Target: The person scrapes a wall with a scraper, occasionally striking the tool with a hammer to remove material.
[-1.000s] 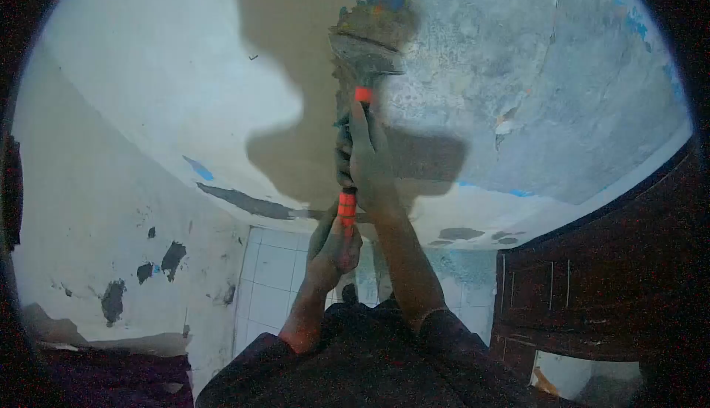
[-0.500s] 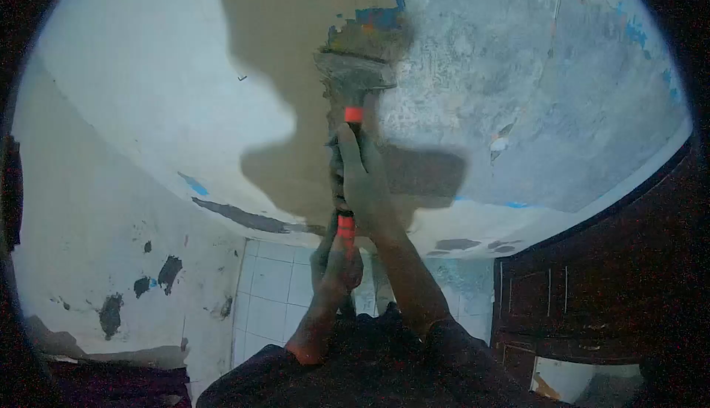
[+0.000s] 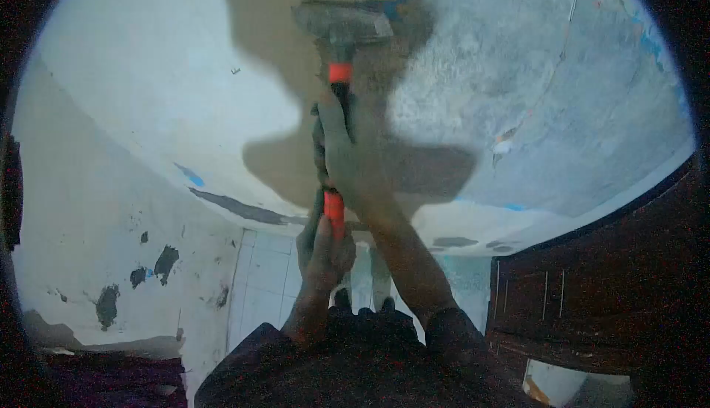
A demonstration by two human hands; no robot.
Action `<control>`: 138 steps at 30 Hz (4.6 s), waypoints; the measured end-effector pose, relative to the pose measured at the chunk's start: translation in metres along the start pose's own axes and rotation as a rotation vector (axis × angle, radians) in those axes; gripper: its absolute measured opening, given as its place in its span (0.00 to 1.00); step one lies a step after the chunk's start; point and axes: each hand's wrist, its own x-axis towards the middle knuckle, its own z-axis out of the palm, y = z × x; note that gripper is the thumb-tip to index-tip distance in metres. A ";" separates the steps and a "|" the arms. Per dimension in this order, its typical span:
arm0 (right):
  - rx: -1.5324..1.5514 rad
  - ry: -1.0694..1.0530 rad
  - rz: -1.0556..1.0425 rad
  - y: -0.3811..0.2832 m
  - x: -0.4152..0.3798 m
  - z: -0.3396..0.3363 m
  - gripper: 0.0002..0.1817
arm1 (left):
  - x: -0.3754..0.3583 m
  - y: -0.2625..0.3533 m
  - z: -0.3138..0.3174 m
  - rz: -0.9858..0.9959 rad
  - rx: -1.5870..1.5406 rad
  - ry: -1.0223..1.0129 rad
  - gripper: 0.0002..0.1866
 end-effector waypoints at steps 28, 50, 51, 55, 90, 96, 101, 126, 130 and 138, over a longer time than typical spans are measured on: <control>0.138 -0.045 0.151 0.022 -0.003 -0.021 0.18 | -0.017 -0.017 0.006 -0.061 0.086 0.144 0.26; 0.073 -0.046 0.123 0.012 -0.015 -0.020 0.16 | -0.039 0.001 0.017 -0.169 -0.103 0.026 0.28; 0.064 -0.037 0.134 0.015 -0.021 -0.021 0.16 | -0.043 -0.003 0.012 -0.172 -0.100 0.034 0.27; 0.027 0.019 0.091 0.015 -0.017 -0.018 0.17 | -0.037 -0.003 0.016 -0.112 -0.126 0.022 0.26; 0.000 0.090 0.049 0.033 -0.006 -0.007 0.15 | -0.029 0.005 -0.006 -0.189 -0.023 0.044 0.32; 0.005 0.080 0.060 0.018 -0.004 -0.004 0.16 | -0.017 0.003 0.004 -0.027 0.010 0.007 0.29; -0.034 0.061 -0.025 0.012 0.000 -0.003 0.15 | -0.010 0.009 0.009 0.008 0.014 0.012 0.29; 0.031 0.024 0.018 0.003 0.006 0.013 0.12 | -0.006 0.028 -0.011 -0.012 0.018 0.040 0.20; 0.007 0.089 0.005 0.018 -0.003 0.002 0.14 | -0.019 0.008 -0.019 0.136 0.516 -0.020 0.22; 0.109 -0.069 -0.026 -0.017 0.018 0.009 0.16 | 0.011 0.041 0.004 0.051 0.099 -0.050 0.28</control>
